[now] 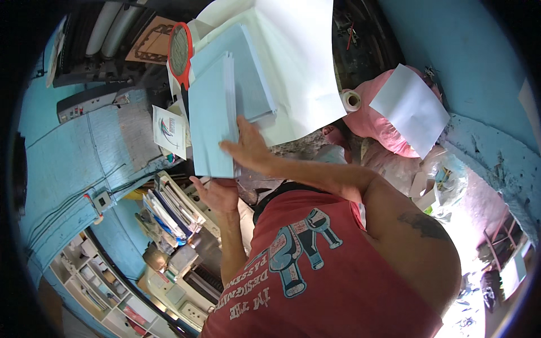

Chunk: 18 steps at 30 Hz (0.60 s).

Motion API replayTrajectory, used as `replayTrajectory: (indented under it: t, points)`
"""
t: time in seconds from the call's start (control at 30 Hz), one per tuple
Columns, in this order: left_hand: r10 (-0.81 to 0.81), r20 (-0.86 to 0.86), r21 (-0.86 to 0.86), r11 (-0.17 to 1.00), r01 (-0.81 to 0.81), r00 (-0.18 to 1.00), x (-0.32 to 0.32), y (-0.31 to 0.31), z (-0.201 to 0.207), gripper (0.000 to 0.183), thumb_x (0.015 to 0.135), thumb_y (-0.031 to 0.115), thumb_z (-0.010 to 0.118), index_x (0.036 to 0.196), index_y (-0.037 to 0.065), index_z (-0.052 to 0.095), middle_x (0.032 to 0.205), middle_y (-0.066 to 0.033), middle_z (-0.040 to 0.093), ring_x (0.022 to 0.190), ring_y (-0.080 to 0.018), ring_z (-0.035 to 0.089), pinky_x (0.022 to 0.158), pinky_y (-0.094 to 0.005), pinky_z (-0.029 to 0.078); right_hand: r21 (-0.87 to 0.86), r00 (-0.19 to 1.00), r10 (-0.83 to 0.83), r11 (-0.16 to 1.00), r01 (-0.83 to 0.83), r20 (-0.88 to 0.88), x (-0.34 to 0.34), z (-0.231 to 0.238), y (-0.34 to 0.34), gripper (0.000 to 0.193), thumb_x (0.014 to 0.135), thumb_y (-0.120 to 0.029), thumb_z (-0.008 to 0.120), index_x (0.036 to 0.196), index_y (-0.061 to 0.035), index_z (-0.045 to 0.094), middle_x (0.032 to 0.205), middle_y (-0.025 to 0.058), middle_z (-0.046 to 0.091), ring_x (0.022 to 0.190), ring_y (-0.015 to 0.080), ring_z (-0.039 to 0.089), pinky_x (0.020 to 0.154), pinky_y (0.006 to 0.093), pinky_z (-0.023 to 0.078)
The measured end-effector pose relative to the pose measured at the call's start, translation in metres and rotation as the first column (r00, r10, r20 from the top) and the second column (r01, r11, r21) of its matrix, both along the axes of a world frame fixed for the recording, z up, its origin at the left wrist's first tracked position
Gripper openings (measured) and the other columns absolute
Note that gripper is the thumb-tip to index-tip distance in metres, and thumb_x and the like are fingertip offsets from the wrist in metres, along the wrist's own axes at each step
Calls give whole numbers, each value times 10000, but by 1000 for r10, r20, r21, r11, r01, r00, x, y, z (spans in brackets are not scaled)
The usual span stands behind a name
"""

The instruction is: Organizing and aligning stacks of paper using a ruler and an industrial paper cutter.

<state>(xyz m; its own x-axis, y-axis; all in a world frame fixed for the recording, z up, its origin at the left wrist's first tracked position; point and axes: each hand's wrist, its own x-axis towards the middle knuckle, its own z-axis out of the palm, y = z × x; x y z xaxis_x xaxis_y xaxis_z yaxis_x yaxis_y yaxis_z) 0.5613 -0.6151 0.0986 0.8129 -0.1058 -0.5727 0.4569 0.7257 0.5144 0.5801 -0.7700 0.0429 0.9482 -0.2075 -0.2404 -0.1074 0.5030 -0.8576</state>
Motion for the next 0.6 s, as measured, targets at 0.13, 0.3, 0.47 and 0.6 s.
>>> replayTrajectory:
  t: [0.13,0.3,0.47,0.6]
  points:
    - [71,-44,300,952,-55,997,-31,34,-12,486,995,270,524,1411,41,422,1387,-140,525,1283,-306,492,1075,-520,397,-100,974,205,972,-215,-102,-38,12,38,589,795,-124,712,1284,65,445,1080,140,605,988,224,615,879,335,506]
    - [273,53,255,926,-277,961,-93,94,35,464,957,208,589,1356,2,472,1329,-162,570,1196,-310,570,1056,-490,438,360,891,376,819,-448,254,-59,44,79,566,872,-374,697,1291,-53,492,1117,111,625,1029,265,625,874,424,531]
    - [408,312,453,730,-512,858,-178,159,85,531,858,127,703,1327,-7,491,1222,-127,612,1135,-289,603,981,-444,507,875,596,711,-59,-480,374,-60,1,132,775,889,-667,530,1392,-80,486,1314,149,586,1225,320,556,1063,510,407]
    - [563,384,376,629,-680,732,-287,232,99,605,760,66,770,1289,-41,497,1149,-131,625,1072,-272,626,934,-411,534,870,444,798,-190,-455,407,-105,-28,211,898,878,-734,456,1432,-27,439,1383,165,549,1270,311,531,1111,460,354]
